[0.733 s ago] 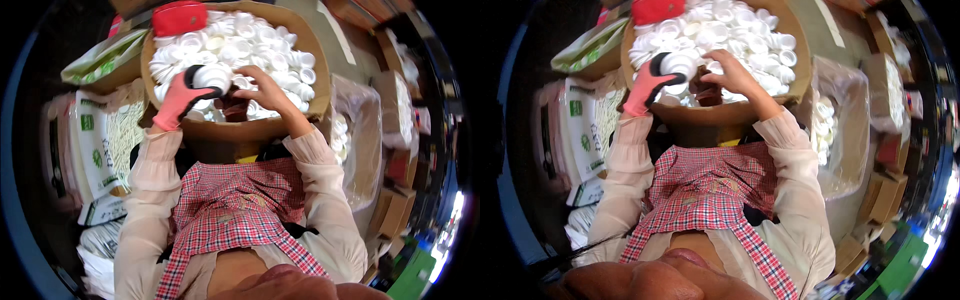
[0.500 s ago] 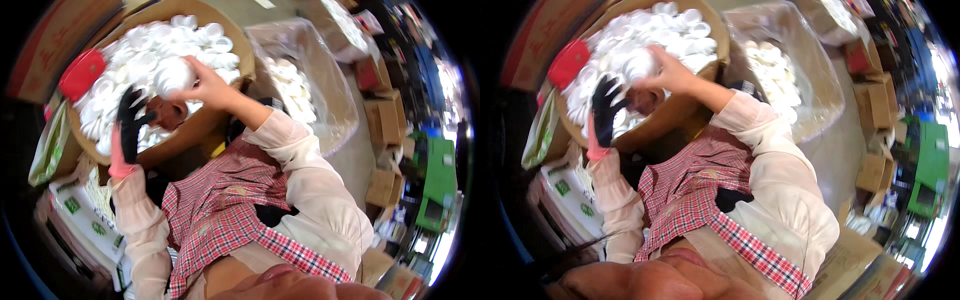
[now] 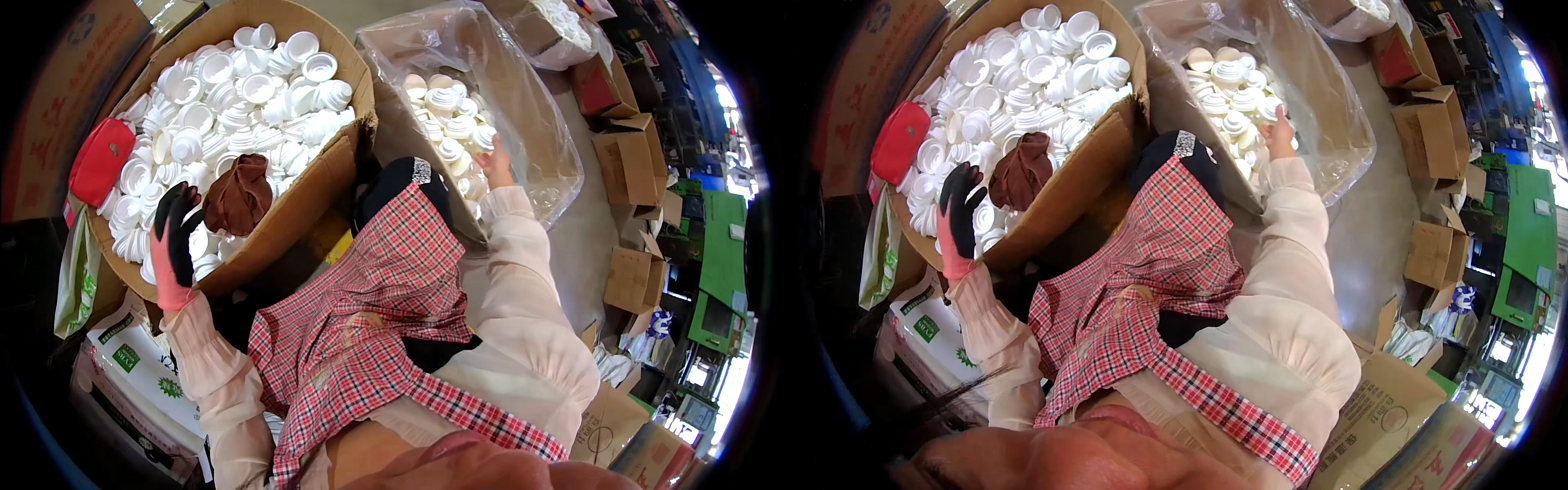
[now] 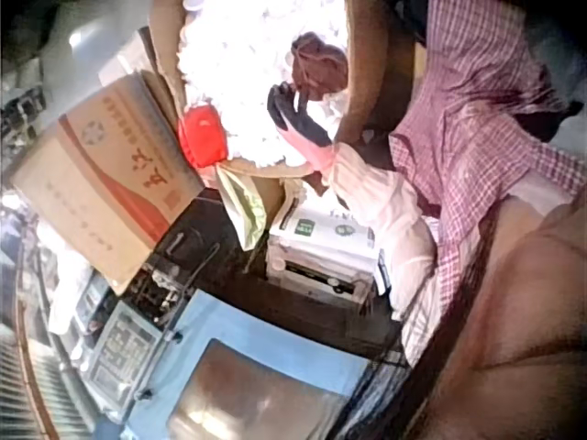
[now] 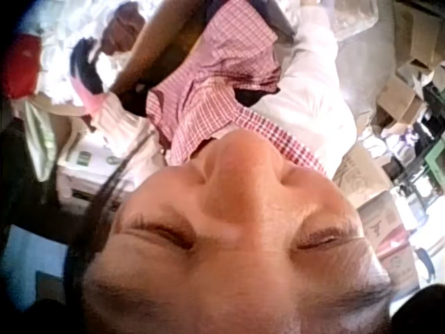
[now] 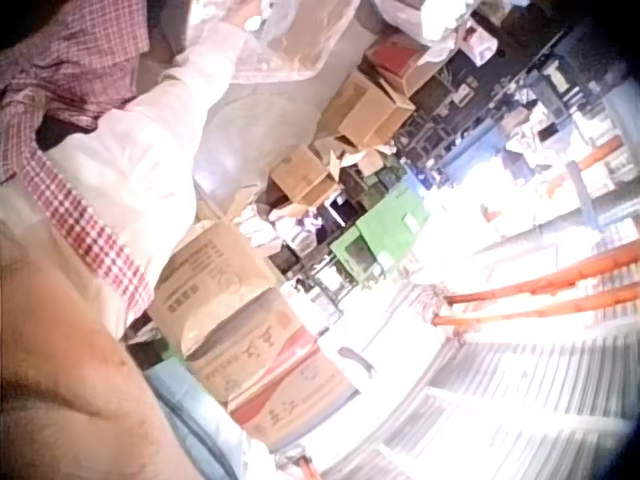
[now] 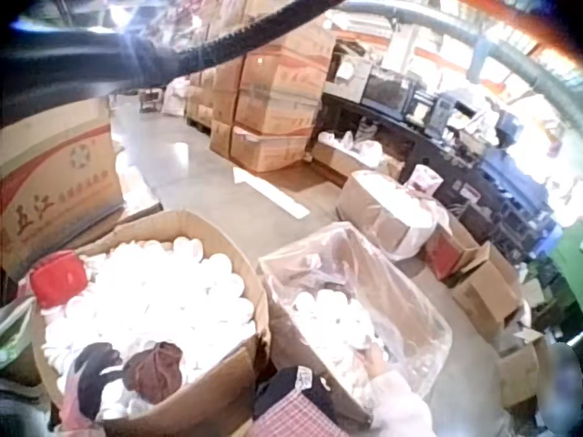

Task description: The person sits on the floor and repeatedly picks up white plastic lids from a large cardboard box. They place a lid on their left palm and use their right hand to press or adjust it, then return it to the box. The process is repeated continuously throughout the clip.

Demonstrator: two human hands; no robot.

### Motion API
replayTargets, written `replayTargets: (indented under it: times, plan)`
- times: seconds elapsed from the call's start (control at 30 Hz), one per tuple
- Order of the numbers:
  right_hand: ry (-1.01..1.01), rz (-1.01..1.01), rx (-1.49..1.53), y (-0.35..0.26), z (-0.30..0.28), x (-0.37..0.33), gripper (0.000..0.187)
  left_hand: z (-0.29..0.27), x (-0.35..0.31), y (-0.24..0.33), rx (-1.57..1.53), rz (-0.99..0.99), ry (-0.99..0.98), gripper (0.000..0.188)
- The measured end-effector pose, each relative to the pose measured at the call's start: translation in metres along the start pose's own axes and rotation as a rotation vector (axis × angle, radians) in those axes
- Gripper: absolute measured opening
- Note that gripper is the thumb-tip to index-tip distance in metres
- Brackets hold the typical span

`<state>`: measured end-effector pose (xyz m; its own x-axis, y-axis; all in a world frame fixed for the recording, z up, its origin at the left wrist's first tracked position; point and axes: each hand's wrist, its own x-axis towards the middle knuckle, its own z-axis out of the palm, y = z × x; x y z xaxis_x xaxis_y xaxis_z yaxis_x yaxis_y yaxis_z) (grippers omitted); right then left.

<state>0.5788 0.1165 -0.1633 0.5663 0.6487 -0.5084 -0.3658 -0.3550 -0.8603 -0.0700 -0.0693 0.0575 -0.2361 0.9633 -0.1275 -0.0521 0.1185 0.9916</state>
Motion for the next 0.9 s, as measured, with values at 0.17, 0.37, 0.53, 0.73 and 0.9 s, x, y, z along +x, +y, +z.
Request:
replayTargets:
  times: [0.17, 0.37, 0.53, 0.73, 0.9]
  plan:
    - [-0.313, -0.104, -0.225, -0.053, 0.076, -0.038, 0.026, 0.005, 0.004, -0.045, 0.84, 0.26, -0.122, 0.056]
    - [-1.222, -0.592, -0.771, -0.06, 0.292, -0.227, 0.023, 0.017, -0.003, -0.057, 1.154, 0.064, -0.408, 0.05]
    - [-1.48, -1.225, -0.964, 0.035, 0.403, -0.363, 0.023, 0.0, -0.022, -0.014, 1.134, 0.1, -0.193, 0.051]
    - [-1.179, -1.837, -0.986, 0.134, 0.504, -0.413, 0.021, -0.03, -0.03, -0.003, 1.075, 0.11, 0.052, 0.049]
    - [-1.195, -1.833, -0.853, 0.14, 0.528, -0.416, 0.008, -0.053, -0.024, 0.004, 0.325, 0.195, 0.457, 0.047]
